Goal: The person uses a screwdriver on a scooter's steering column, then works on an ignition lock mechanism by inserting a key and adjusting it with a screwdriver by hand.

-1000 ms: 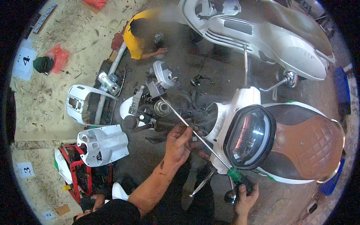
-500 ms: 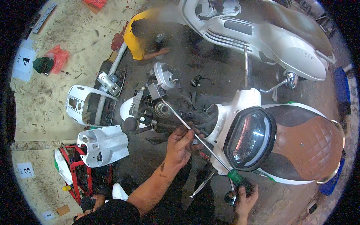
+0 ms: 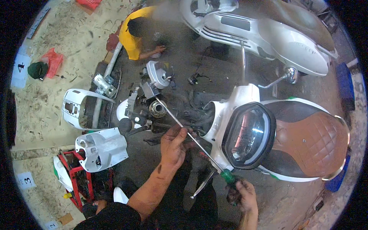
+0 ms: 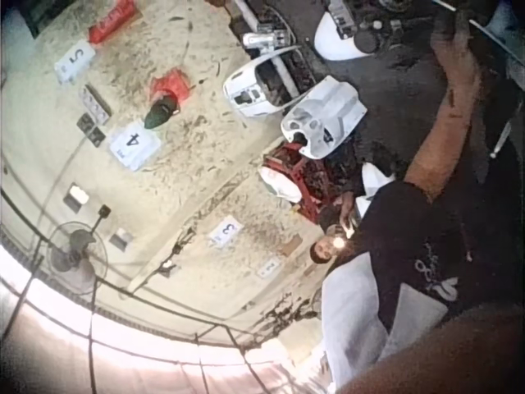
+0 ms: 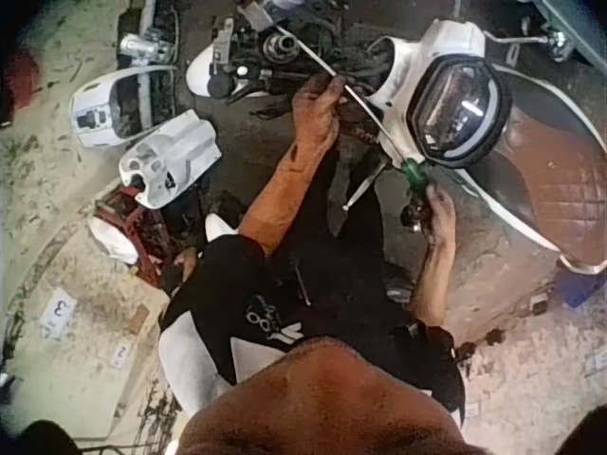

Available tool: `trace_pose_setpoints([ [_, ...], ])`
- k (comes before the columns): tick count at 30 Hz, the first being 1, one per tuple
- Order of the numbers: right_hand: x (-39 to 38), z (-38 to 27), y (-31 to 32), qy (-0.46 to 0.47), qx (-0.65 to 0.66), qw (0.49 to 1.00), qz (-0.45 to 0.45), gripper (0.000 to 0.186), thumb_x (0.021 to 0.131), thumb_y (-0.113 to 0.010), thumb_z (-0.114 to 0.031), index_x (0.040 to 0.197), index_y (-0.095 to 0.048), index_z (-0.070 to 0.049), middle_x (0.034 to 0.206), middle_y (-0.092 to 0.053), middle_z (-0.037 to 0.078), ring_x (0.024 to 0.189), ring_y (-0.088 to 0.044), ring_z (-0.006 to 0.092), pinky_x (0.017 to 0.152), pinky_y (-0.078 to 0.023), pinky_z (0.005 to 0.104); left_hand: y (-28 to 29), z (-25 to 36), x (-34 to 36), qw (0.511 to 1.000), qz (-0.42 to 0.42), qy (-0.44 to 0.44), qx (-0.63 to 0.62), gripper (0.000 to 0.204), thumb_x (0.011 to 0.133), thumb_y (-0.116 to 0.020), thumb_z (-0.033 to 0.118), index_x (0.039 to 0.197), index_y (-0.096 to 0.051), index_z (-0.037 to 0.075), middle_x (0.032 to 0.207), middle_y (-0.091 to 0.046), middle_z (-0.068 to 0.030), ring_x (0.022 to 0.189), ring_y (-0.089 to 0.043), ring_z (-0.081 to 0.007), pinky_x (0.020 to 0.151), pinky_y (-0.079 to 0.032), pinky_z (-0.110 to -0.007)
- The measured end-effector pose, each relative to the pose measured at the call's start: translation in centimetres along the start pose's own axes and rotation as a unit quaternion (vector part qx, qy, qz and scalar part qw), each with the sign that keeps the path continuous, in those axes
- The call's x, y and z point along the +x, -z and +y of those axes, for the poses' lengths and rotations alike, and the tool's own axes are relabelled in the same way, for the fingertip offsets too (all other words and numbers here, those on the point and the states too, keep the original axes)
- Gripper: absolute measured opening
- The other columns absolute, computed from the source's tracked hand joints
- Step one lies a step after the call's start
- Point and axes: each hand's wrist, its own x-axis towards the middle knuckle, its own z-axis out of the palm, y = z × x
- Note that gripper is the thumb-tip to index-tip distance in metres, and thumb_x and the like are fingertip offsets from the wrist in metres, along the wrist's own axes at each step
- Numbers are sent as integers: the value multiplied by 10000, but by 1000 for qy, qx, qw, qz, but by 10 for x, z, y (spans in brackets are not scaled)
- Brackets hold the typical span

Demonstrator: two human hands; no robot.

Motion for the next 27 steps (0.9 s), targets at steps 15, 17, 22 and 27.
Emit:
trace_pose_setpoints([
  [15,8,12,1,205,-72,976,15,472,812,-738,-217,1137,-524,49,865,-605,84,579,-557,121,505,-459,262,26,-7,-17,995,20,-22,91,205,893,-637,164,1052,-592,42,965,-657,-89,875,-647,-221,756,-539,-376],
  [17,6,14,5,233,-104,965,63,442,819,-731,-227,1107,-532,43,819,-594,69,573,-548,118,501,-451,258,23,-8,-51,864,117,-122,475,222,870,-659,169,1021,-601,17,923,-654,-79,860,-631,-190,749,-510,-317],
  [22,1,2,-4,197,-95,974,55,390,836,-711,-212,1079,-533,36,789,-579,64,546,-524,100,446,-413,243,27,84,-74,812,137,-339,455,185,841,-690,109,954,-602,-9,845,-645,-94,797,-618,-177,735,-491,-279],
  [27,11,12,0,201,-132,969,60,381,810,-736,-182,1058,-541,33,907,-599,84,745,-584,150,647,-480,286,53,68,-52,826,26,-85,556,380,863,-682,273,1074,-599,-33,959,-658,-162,850,-629,-247,782,-493,-327],
])
